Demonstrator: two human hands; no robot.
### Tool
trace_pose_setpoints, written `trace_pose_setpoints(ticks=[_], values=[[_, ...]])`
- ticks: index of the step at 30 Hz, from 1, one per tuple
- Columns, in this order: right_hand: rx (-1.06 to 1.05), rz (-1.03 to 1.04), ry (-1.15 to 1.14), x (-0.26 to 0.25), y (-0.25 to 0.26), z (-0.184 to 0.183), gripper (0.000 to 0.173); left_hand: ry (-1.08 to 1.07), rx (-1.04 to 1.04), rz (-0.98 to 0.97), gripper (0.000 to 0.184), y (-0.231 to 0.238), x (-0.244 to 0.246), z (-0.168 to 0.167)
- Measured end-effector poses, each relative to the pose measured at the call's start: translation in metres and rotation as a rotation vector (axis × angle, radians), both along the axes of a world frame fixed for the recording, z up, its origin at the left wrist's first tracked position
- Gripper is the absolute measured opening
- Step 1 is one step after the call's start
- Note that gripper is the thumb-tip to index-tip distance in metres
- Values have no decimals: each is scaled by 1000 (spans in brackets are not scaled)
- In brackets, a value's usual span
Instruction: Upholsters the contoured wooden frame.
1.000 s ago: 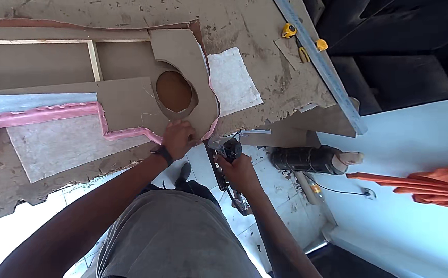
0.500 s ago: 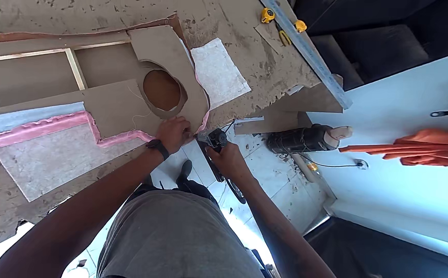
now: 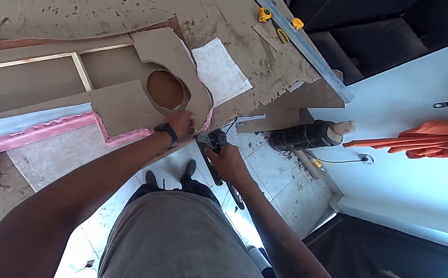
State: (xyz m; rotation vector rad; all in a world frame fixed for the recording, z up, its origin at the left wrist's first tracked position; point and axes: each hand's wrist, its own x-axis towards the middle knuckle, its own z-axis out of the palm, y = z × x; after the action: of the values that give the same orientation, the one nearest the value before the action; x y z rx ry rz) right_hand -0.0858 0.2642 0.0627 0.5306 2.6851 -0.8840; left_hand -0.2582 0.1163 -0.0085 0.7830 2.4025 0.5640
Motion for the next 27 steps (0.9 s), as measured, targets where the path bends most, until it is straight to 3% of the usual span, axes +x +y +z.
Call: trace_pose_setpoints(ticks=[4, 7, 10, 14, 17, 22, 27], values=[[-3, -1, 6, 2, -8, -7, 23, -50, -2, -22, 17, 0, -8, 4], [-48, -48, -23, 11, 4, 12, 29, -118, 239, 110, 17, -21, -24, 4], [-126, -128, -31, 26, 44, 23, 33, 69, 318, 234, 27, -52, -19, 13], [-163, -158, 11, 3, 123, 15, 28, 290, 66, 161, 110, -36, 23, 5], [-181, -116, 47, -45, 174, 13, 27, 353, -61, 176, 136, -1, 52, -13], [-238, 31, 75, -144, 237, -1, 27, 388, -127, 196, 113, 0, 50, -22], [-265, 238, -46, -225, 286, -21, 29, 369, -147, 150, 107, -19, 95, -10]])
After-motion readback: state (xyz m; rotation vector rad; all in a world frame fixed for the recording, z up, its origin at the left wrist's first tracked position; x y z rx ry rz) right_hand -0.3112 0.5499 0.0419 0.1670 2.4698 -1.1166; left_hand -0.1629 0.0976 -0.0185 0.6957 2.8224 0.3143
